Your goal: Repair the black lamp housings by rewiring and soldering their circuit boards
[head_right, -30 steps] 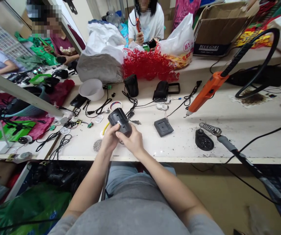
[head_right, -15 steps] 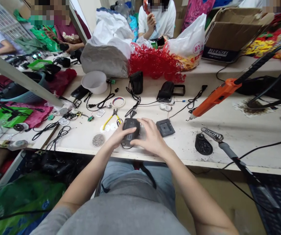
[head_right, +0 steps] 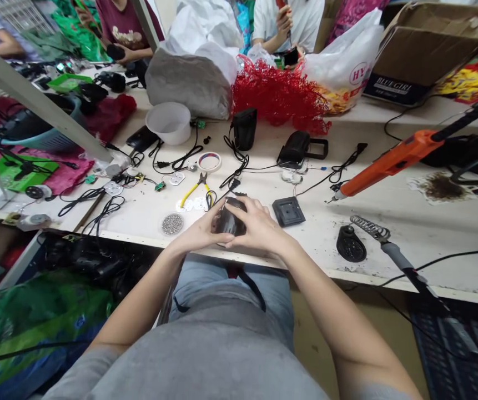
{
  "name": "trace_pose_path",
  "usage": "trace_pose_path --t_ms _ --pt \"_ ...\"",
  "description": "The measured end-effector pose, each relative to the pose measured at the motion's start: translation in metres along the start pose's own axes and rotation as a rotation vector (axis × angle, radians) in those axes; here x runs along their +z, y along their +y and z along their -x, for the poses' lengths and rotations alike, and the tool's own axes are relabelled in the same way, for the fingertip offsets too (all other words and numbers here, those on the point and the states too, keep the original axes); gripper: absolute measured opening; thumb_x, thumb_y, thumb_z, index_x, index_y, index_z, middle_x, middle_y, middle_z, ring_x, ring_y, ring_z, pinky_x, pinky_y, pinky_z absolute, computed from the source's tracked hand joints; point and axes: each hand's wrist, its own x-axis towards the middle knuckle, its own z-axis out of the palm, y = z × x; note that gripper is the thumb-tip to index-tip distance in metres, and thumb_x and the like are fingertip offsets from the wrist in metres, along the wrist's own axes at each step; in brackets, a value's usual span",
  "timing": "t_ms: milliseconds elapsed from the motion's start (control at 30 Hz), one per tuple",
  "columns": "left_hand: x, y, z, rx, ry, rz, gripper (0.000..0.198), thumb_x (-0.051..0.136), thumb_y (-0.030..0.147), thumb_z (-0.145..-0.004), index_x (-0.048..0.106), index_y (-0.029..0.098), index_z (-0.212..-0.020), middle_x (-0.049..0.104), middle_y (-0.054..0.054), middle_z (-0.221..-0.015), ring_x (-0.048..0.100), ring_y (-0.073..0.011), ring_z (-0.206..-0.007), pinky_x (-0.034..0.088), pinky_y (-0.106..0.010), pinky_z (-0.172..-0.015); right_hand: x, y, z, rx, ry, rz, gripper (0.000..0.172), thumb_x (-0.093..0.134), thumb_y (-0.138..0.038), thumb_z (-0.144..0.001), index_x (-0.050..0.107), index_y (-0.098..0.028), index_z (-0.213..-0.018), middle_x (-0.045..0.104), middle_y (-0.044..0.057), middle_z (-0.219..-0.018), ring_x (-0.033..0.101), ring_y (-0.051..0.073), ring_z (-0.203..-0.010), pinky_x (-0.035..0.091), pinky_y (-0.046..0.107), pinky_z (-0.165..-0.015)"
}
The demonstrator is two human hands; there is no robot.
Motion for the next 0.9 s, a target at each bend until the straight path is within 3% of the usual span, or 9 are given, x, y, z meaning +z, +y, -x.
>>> trace_pose_path --t_ms 67,167,333,533,633,733,833,900 --pt "-0.002 -0.008 0.009 -0.051 -0.040 0.127 0.107 0.088 0.040 -0.064 0.034 0.023 -0.155 0.033 -0.019 -0.161 0.050 -0.0380 -0.135 0.045 -0.052 -0.110 -0.004 0.002 -0.002 -0.033 -0.036 -0.024 0.095 0.083 -0.062 -0.065 0.047 -0.035 -0.149 0.038 0.014 -0.156 0.038 0.042 -0.142 0.038 0.067 -0.110" --pt "0.002 -0.012 0.012 -0.142 0.028 0.174 0.112 0.088 0.043 -0.064 0.029 0.023 -0.157 0.047 -0.021 -0.150 0.062 -0.0360 -0.119 0.050 -0.052 -0.101 -0.004 0.008 -0.003 -0.045 -0.068 -0.081 0.097 0.086 -0.060 -0.063 0.047 -0.035 -0.149 0.036 0.012 -0.160 0.035 0.041 -0.145 0.035 0.065 -0.115" --pt "0.014 -0.002 -0.004 -0.282 0.228 0.050 0.117 0.092 0.041 -0.056 0.034 0.015 -0.154 0.061 -0.020 -0.134 0.057 -0.0380 -0.125 0.042 -0.051 -0.109 0.001 0.017 -0.002 -0.042 -0.055 -0.185 0.095 0.088 -0.057 -0.061 0.049 -0.041 -0.146 0.038 0.007 -0.159 0.034 0.039 -0.147 0.034 0.066 -0.116" --pt "0.017 0.011 -0.014 -0.274 0.231 0.000 0.102 0.090 0.028 -0.055 0.046 0.016 -0.146 0.061 -0.018 -0.135 0.053 -0.0388 -0.131 0.039 -0.050 -0.112 0.001 0.011 0.002 -0.029 -0.026 -0.275 0.097 0.091 -0.052 -0.058 0.052 -0.037 -0.145 0.038 0.010 -0.159 0.034 0.040 -0.147 0.034 0.064 -0.116" --pt "0.014 0.010 -0.015 -0.269 0.257 0.153 0.116 0.090 0.026 -0.051 0.035 0.012 -0.152 0.059 -0.020 -0.134 0.055 -0.0374 -0.127 0.040 -0.049 -0.111 0.004 0.003 0.005 0.051 0.152 -0.375 0.097 0.090 -0.053 -0.059 0.050 -0.035 -0.146 0.039 0.010 -0.159 0.033 0.037 -0.149 0.033 0.060 -0.118" --pt "0.013 0.007 -0.012 -0.195 0.313 0.395 0.127 0.090 0.022 -0.048 0.024 0.013 -0.157 0.059 -0.019 -0.132 0.062 -0.0336 -0.118 0.046 -0.046 -0.105 0.012 -0.008 0.003 0.246 0.443 -0.619 0.089 0.079 -0.061 -0.070 0.048 -0.029 -0.147 0.045 0.013 -0.153 0.046 0.033 -0.141 0.044 0.054 -0.112" --pt "0.014 0.006 -0.008 -0.078 0.321 0.513 0.126 0.090 0.018 -0.044 0.030 0.021 -0.155 0.057 -0.014 -0.134 0.060 -0.0312 -0.121 0.047 -0.043 -0.106 0.024 -0.021 -0.005 0.375 0.508 -0.844 0.077 0.072 -0.065 -0.073 0.057 -0.021 -0.134 0.063 0.015 -0.133 0.063 0.031 -0.120 0.052 0.050 -0.102" --pt "0.013 0.006 -0.005 -0.018 0.262 0.541 0.111 0.089 0.017 -0.047 0.042 0.022 -0.147 0.059 -0.012 -0.131 0.060 -0.0305 -0.122 0.046 -0.042 -0.107 0.029 -0.031 -0.012 0.437 0.518 -0.861 0.068 0.074 -0.064 -0.070 0.062 -0.020 -0.121 0.072 0.012 -0.118 0.068 0.030 -0.109 0.053 0.049 -0.099"
